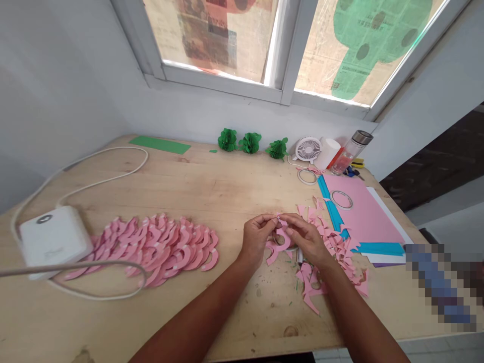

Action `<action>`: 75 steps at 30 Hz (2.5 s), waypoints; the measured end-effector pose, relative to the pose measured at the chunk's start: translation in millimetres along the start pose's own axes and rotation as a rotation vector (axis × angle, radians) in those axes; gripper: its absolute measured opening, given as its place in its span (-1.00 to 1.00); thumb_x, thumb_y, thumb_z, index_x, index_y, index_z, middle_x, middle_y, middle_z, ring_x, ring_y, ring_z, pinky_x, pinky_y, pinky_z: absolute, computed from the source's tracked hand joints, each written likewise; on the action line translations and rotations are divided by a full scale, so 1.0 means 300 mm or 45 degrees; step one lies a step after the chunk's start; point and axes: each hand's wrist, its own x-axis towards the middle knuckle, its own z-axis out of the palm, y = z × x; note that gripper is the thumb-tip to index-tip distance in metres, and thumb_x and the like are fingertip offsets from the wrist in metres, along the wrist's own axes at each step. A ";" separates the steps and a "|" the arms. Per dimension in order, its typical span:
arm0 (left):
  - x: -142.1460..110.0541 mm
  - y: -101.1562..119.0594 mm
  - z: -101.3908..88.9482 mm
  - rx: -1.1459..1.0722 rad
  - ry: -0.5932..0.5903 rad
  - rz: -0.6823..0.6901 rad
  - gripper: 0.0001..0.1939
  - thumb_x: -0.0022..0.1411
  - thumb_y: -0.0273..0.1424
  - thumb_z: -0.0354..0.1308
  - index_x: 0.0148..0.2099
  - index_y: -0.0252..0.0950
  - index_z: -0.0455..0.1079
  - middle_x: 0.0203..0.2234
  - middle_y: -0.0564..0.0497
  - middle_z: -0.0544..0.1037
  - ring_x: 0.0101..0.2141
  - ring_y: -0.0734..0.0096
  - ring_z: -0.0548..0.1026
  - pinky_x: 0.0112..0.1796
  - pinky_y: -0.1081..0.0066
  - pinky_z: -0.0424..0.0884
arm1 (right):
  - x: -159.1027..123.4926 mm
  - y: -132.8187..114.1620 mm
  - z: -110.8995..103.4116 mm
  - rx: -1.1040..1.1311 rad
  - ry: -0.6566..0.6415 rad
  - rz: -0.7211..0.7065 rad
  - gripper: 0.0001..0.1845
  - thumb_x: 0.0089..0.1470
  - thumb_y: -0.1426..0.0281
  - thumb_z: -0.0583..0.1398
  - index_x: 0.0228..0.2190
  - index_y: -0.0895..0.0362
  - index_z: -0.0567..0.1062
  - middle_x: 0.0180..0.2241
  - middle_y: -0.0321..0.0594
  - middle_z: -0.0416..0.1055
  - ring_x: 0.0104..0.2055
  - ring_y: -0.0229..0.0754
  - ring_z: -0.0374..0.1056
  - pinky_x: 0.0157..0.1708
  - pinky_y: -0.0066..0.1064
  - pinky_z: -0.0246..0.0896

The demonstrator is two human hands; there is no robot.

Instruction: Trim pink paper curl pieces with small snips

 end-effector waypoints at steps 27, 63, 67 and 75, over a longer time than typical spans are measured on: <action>0.003 0.005 -0.005 0.005 0.022 -0.016 -0.76 -0.14 -0.32 0.27 -0.42 -0.40 0.43 -0.60 0.04 0.44 -0.64 0.52 0.38 -0.61 0.48 0.36 | 0.002 0.011 0.011 -0.173 0.015 -0.102 -0.63 0.13 0.30 0.07 -0.01 0.01 0.37 -0.07 -0.14 0.33 -0.17 -0.17 0.28 -0.14 -0.29 0.18; 0.008 0.015 -0.002 -0.015 0.105 -0.037 -0.80 -0.19 -0.37 0.27 -0.48 -0.39 0.42 -0.63 0.06 0.44 -0.68 0.58 0.34 -0.66 0.52 0.31 | 0.000 0.034 0.015 -0.608 0.079 -0.297 -0.54 0.11 0.45 0.05 0.06 -0.04 0.29 -0.06 -0.17 0.36 -0.04 -0.07 0.23 -0.06 -0.15 0.14; 0.006 0.018 -0.001 -0.013 0.108 -0.040 -0.81 -0.19 -0.37 0.27 -0.49 -0.39 0.41 -0.64 0.07 0.43 -0.68 0.57 0.35 -0.66 0.52 0.32 | 0.000 0.030 0.015 -0.546 0.079 -0.266 -0.58 0.12 0.43 0.04 0.03 -0.04 0.32 -0.06 -0.16 0.35 -0.03 -0.08 0.23 -0.05 -0.16 0.14; 0.004 0.026 -0.002 -0.030 0.116 -0.098 -0.79 -0.19 -0.37 0.27 -0.46 -0.40 0.41 -0.66 0.10 0.40 -0.71 0.60 0.31 -0.67 0.52 0.31 | 0.000 0.017 0.016 -0.505 0.028 -0.271 -0.62 0.18 0.38 -0.02 0.01 -0.02 0.34 -0.04 -0.14 0.33 0.00 -0.08 0.21 -0.03 -0.15 0.14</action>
